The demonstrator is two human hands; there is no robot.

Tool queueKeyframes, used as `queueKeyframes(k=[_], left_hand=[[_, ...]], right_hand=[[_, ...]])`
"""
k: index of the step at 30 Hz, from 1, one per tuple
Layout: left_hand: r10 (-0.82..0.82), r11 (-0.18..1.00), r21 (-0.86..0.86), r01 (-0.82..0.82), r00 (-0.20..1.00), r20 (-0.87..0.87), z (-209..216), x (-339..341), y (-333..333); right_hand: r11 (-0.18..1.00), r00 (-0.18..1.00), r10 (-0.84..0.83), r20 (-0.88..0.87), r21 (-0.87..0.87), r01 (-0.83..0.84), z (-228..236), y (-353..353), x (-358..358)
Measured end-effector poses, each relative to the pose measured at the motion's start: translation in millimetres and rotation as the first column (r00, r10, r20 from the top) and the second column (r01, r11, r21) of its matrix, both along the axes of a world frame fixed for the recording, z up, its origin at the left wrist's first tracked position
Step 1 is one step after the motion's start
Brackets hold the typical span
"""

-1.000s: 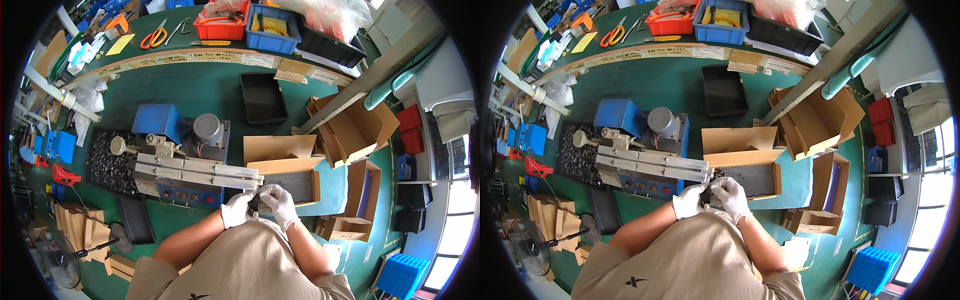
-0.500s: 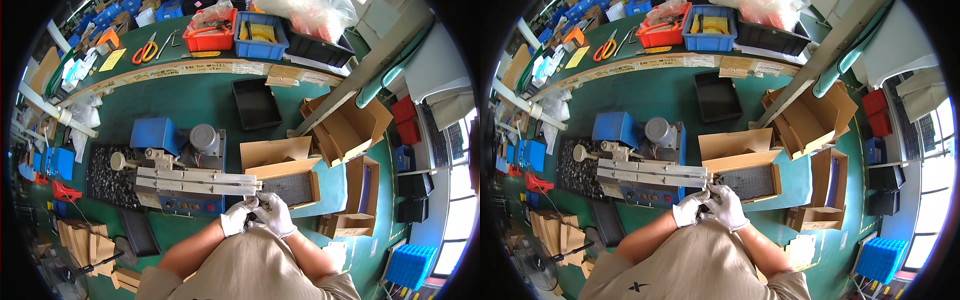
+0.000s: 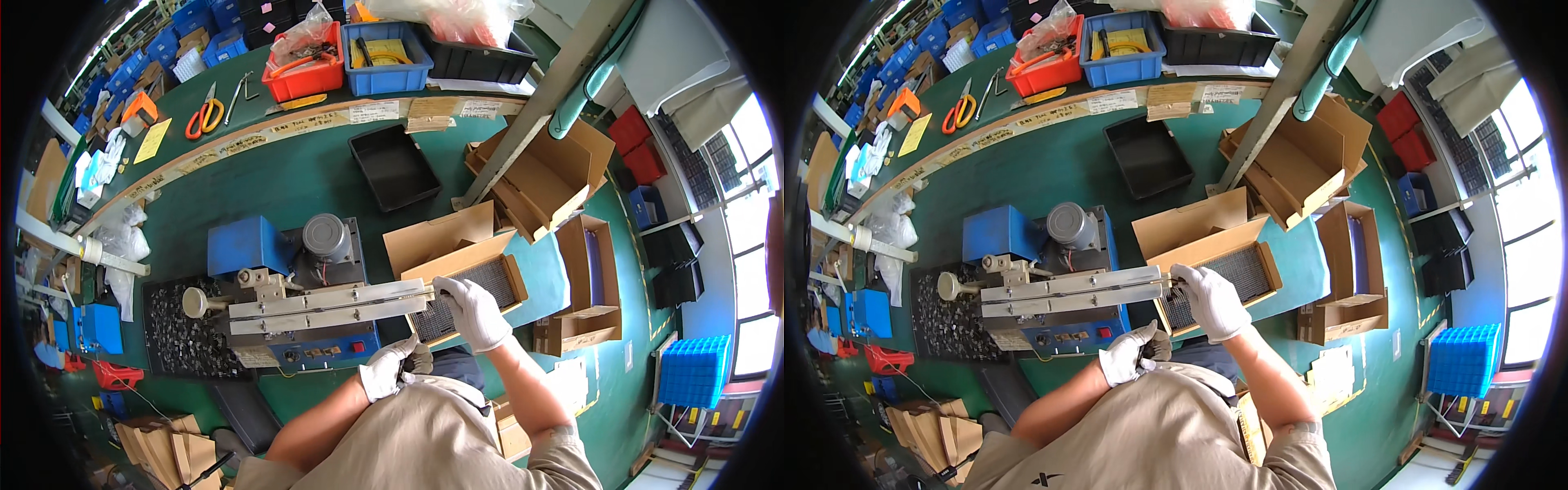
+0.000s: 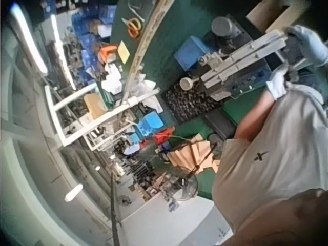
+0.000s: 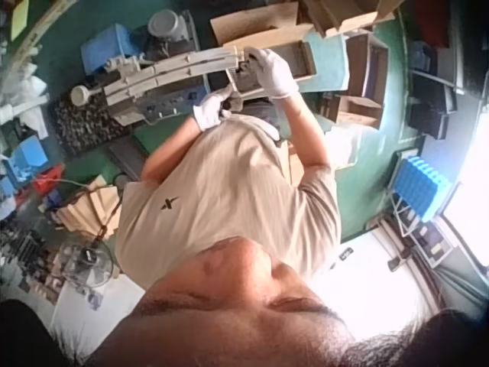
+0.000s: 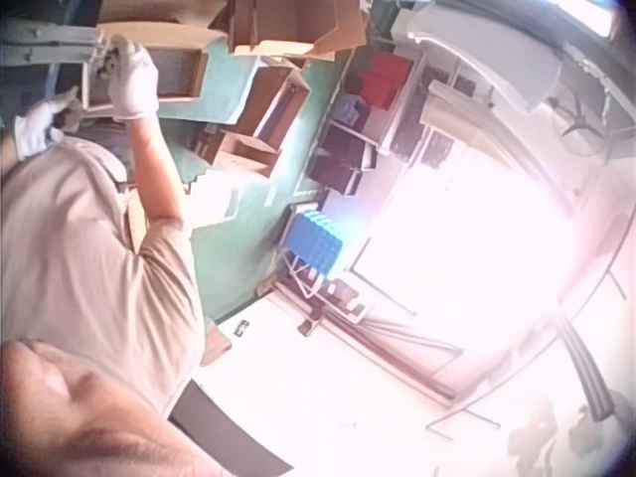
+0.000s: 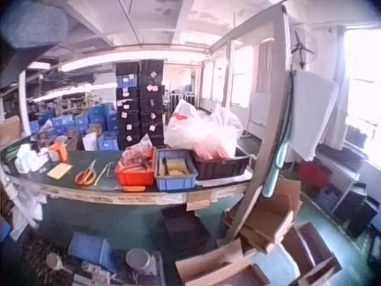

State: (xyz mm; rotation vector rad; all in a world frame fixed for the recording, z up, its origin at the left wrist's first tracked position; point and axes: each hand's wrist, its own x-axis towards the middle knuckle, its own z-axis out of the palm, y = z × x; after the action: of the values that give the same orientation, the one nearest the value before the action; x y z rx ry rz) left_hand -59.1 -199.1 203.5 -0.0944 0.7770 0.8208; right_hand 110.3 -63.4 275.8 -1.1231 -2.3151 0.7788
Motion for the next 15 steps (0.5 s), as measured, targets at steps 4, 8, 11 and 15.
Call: queueKeyframes(k=[4,8,11,15], left_hand=[[-0.006,0.999,-0.033,0.005,0.998,-0.058,-1,-2,-6],[0.007,1.0,-0.019,-0.007,1.0,-0.023,-5,-4,-10],[0.01,0.998,-0.067,-0.013,0.999,-0.046,3,-3,-8],[0.034,0.993,-0.114,-0.041,0.997,-0.069,5,3,-4]], right_hand=[[0.991,0.99,0.094,0.106,0.084,-0.103,12,12,1],[0.993,0.984,0.094,0.152,0.06,-0.105,16,17,5],[0.997,0.994,0.058,0.097,-0.056,-0.052,12,22,5],[0.953,0.993,0.11,-0.031,-0.281,-0.114,10,31,12]])
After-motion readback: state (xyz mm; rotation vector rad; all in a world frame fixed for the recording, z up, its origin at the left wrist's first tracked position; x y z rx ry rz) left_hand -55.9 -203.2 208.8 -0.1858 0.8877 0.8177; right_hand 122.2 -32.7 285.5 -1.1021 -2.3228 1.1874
